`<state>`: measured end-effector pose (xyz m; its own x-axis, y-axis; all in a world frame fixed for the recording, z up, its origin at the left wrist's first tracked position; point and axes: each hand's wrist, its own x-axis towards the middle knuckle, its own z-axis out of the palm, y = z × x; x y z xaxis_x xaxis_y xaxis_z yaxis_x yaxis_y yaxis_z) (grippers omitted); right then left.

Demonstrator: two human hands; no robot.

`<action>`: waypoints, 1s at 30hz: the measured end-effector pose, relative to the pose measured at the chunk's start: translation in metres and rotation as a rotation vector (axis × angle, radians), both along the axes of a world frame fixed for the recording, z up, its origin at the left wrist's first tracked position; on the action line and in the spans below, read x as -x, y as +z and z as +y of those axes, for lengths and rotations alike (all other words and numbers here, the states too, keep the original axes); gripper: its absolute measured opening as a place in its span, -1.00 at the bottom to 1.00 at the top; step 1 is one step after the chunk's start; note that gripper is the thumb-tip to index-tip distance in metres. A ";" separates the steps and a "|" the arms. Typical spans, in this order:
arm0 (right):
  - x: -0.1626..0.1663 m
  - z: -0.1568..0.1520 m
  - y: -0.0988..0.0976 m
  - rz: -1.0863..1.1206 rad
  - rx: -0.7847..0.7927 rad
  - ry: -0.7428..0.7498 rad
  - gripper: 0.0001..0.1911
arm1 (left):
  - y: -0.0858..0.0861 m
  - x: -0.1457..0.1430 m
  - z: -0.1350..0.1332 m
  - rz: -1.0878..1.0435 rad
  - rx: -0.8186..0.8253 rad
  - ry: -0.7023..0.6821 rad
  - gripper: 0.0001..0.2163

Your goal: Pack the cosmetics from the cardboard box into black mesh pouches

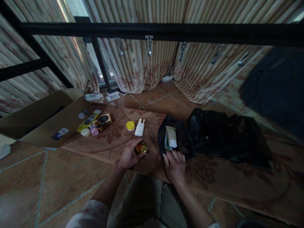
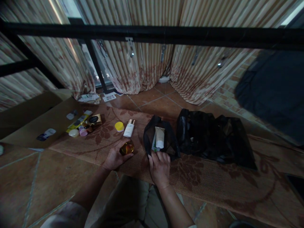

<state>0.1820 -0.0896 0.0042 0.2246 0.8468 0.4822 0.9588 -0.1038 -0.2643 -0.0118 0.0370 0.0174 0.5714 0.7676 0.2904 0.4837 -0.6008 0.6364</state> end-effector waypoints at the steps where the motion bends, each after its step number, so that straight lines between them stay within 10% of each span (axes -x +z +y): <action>1: 0.000 0.000 0.000 -0.002 0.001 0.000 -0.70 | 0.000 0.000 0.000 -0.002 0.005 -0.004 -0.49; 30: 0.000 0.000 0.001 0.010 0.000 0.001 -0.71 | -0.001 0.000 0.000 -0.004 0.040 0.004 -0.47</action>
<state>0.1816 -0.0895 0.0051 0.2286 0.8472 0.4796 0.9562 -0.1030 -0.2740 -0.0123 0.0366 0.0164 0.5669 0.7809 0.2622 0.4834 -0.5731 0.6617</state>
